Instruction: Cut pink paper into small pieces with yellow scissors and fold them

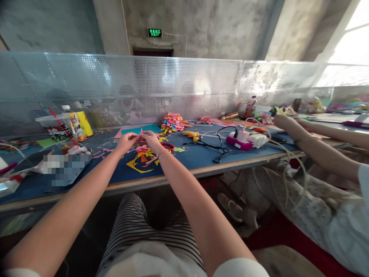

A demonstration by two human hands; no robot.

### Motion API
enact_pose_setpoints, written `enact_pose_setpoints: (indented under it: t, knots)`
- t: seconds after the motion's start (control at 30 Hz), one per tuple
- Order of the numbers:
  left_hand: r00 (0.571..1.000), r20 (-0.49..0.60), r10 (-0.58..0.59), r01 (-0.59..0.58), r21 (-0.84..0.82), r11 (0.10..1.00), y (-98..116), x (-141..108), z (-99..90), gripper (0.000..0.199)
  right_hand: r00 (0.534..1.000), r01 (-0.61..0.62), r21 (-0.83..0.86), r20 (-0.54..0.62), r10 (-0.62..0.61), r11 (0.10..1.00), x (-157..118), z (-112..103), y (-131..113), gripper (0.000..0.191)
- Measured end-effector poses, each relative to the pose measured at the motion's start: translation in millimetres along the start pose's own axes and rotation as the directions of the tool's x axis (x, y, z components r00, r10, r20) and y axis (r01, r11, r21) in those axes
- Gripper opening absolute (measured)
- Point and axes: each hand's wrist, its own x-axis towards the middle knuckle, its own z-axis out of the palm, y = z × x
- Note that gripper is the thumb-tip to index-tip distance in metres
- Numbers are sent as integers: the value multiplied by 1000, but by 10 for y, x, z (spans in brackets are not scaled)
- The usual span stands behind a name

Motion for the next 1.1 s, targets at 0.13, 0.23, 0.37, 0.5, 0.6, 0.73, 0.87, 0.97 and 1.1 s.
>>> enact_pose_setpoints:
  t: [0.13,0.23,0.37,0.5,0.6,0.73,0.87,0.97,1.1]
  knots:
    - [993,-81,-83,78,-67,995,15,8,10,16,1000,-6,-106,-29,3,994,5,23,5,17]
    - [979,-67,-191,173,-213,962,56,3,15,10,998,40,-184,-30,-47,982,-5,36,10,26]
    - [947,7,-321,290,-450,845,111,-14,9,9,996,77,-230,-27,-86,970,-16,21,7,29]
    - [920,-29,-392,312,-553,773,137,-26,5,9,993,98,-238,-47,-112,966,4,-1,10,23]
    - [915,-52,-399,296,-585,755,144,-28,15,10,990,105,-228,-72,-124,968,32,-14,20,20]
    - [914,-70,-399,275,-616,738,148,-29,24,11,989,95,-179,-93,-113,979,60,-32,24,15]
    - [898,-63,-435,292,-654,698,147,-24,0,11,991,82,-115,-95,-93,990,59,-35,20,17]
    - [892,-56,-448,294,-681,671,139,-14,-28,13,995,78,-58,-59,-82,995,45,-31,17,21]
    - [915,-41,-402,263,-695,669,121,-6,-28,17,994,90,-9,-69,-91,996,27,-25,5,18]
